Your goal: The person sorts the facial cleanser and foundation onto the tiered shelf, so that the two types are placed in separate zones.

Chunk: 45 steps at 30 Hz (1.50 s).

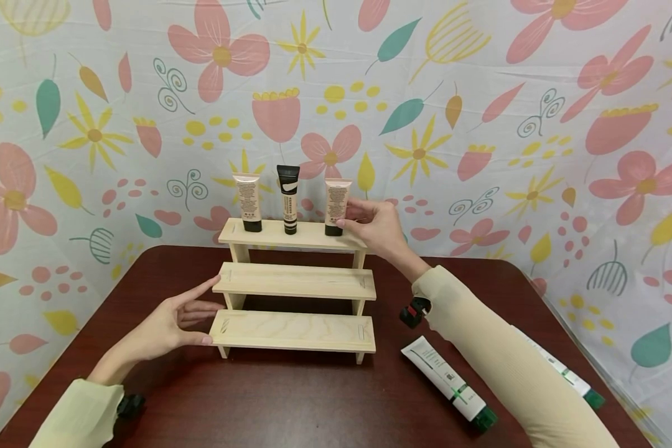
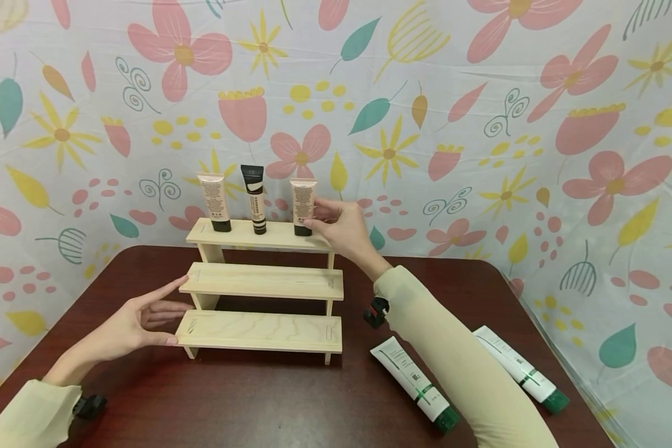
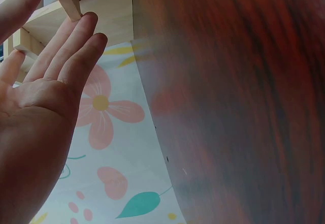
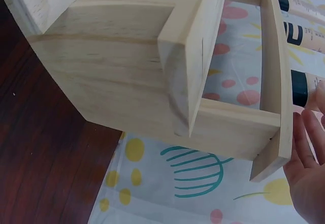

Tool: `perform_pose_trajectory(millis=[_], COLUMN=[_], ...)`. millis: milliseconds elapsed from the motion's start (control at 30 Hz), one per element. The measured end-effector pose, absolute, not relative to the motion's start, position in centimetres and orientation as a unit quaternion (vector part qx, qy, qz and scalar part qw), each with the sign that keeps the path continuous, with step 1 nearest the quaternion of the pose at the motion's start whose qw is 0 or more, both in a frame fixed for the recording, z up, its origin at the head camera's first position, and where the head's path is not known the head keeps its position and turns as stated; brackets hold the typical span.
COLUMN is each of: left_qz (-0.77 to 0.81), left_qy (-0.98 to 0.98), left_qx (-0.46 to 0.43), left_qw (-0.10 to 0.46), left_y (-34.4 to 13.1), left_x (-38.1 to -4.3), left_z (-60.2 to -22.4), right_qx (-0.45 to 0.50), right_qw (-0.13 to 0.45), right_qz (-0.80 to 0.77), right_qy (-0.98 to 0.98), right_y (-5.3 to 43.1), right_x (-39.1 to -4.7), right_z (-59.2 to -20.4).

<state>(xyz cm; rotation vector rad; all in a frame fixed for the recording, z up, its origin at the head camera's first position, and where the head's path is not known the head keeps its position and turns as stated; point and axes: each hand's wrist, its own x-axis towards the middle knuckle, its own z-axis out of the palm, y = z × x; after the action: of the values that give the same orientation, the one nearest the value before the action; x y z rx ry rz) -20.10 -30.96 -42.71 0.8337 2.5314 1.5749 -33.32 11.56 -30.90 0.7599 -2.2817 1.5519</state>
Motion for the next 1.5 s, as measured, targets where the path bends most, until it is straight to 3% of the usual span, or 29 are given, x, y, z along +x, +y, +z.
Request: perform_pose_trajectory(millis=[267, 667, 1000, 1500], left_qz=[0.506, 0.503, 0.5, 0.501], left_qy=[0.819, 0.821, 0.823, 0.817], left_qx=[0.268, 0.267, 0.271, 0.285], left_qw=[0.025, 0.029, 0.026, 0.016], left_y=[-30.8, -30.9, -30.8, -30.8], left_x=[-20.0, -20.0, -20.0, -20.0], left_z=[-42.5, -42.2, -42.4, -42.5], right_qx=[0.271, 0.253, 0.236, 0.23], right_qw=[0.143, 0.125, 0.135, 0.103], right_qz=[0.514, 0.471, 0.421, 0.419], right_qy=[-0.801, -0.836, -0.865, -0.872], right_y=[13.5, 19.1, 22.6, 26.3], right_x=[-32.3, -27.8, -24.7, -19.9], right_z=[-31.0, -31.9, -34.2, -38.0])
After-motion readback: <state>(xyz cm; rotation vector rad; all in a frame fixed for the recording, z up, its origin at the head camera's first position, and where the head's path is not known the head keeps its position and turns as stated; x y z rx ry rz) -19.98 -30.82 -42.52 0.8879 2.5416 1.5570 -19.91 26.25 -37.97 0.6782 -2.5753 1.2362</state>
